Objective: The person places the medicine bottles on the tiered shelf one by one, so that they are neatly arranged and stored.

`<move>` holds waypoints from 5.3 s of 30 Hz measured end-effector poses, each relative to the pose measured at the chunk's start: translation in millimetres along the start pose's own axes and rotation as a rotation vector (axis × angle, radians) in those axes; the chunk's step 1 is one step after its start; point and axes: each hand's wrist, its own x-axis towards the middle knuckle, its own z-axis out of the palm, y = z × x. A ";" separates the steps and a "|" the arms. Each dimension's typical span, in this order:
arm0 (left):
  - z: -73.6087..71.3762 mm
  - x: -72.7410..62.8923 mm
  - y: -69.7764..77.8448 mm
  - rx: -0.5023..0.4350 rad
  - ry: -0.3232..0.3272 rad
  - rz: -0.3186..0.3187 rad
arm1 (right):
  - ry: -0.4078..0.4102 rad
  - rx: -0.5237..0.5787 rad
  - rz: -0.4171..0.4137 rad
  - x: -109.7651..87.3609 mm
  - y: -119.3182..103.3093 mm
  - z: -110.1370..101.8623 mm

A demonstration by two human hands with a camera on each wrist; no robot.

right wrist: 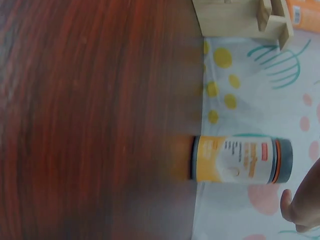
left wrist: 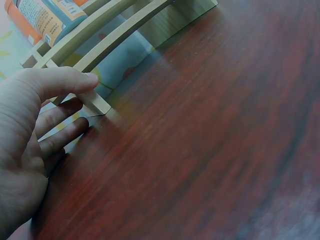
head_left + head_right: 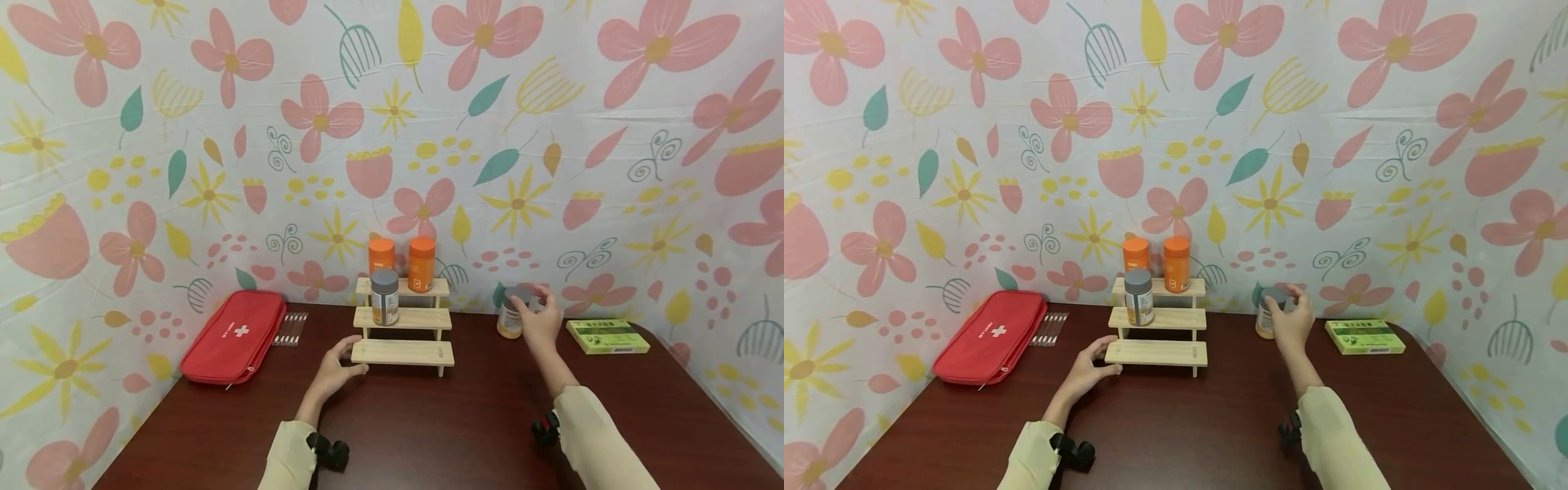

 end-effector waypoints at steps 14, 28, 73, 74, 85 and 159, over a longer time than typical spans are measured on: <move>-0.2 0.5 0.0 0.017 0.000 0.000 | -0.150 0.044 0.124 14.8 16.2 -14.4; 1.4 -0.1 -0.7 0.013 -0.011 -0.008 | -0.245 0.143 0.221 16.5 29.0 0.2; 0.1 -0.1 -0.4 0.012 -0.012 -0.009 | -0.160 0.144 0.222 5.1 -0.8 9.2; 0.1 -0.3 -0.2 0.008 -0.012 -0.012 | -0.159 0.148 0.213 4.3 -3.0 9.7; -0.2 -1.6 1.3 0.010 -0.007 -0.008 | -0.189 0.158 0.134 -5.7 -27.7 13.8; 0.6 -0.9 -2.1 0.025 -0.019 0.013 | -0.378 0.210 -0.099 -79.5 -104.5 97.6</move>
